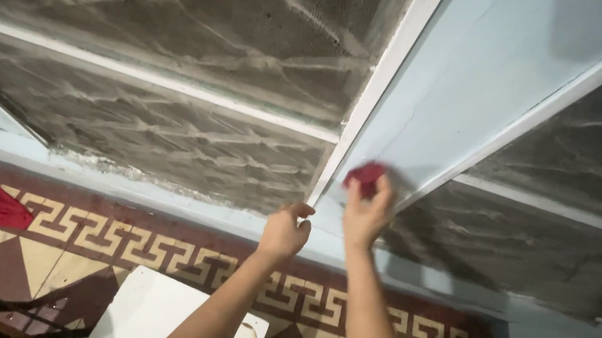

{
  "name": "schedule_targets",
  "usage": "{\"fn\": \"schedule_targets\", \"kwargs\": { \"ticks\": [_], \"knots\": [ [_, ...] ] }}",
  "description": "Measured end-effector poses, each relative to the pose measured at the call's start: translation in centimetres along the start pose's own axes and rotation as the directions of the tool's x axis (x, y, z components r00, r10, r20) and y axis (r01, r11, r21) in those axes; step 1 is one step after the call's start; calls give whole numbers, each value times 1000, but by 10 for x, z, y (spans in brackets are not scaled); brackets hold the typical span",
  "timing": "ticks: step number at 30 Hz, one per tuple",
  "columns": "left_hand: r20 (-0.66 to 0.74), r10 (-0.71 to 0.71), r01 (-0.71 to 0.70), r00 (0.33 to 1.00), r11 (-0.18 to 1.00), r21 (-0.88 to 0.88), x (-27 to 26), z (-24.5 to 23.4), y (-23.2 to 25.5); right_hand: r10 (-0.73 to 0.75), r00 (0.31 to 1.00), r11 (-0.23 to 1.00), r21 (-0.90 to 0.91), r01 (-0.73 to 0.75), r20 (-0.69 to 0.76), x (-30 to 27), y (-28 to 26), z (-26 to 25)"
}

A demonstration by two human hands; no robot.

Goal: Cleaning a dusty window screen using a damp cloth and rinsing it in a bucket of water.

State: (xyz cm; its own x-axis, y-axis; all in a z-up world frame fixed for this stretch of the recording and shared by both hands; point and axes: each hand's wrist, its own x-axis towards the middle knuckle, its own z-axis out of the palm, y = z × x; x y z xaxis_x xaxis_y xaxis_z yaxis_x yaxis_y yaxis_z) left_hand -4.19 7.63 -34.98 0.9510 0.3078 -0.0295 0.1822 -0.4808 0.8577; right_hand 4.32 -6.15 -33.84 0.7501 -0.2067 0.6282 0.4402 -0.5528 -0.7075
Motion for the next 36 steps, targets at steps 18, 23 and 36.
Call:
{"fn": "schedule_targets", "kwargs": {
  "ticks": [18,23,36],
  "knots": [
    [43,24,-25,999,1000,10,0,18,-33,379,863,908,-313,-278,334,-91,112,1],
    [145,-35,33,989,999,16,-5,36,-28,75,990,990,131,-59,-120,-7,63,-53],
    [169,21,-12,985,998,-56,10,76,-17,64,998,951,-304,-63,-6,-47,130,9]
  ]
}}
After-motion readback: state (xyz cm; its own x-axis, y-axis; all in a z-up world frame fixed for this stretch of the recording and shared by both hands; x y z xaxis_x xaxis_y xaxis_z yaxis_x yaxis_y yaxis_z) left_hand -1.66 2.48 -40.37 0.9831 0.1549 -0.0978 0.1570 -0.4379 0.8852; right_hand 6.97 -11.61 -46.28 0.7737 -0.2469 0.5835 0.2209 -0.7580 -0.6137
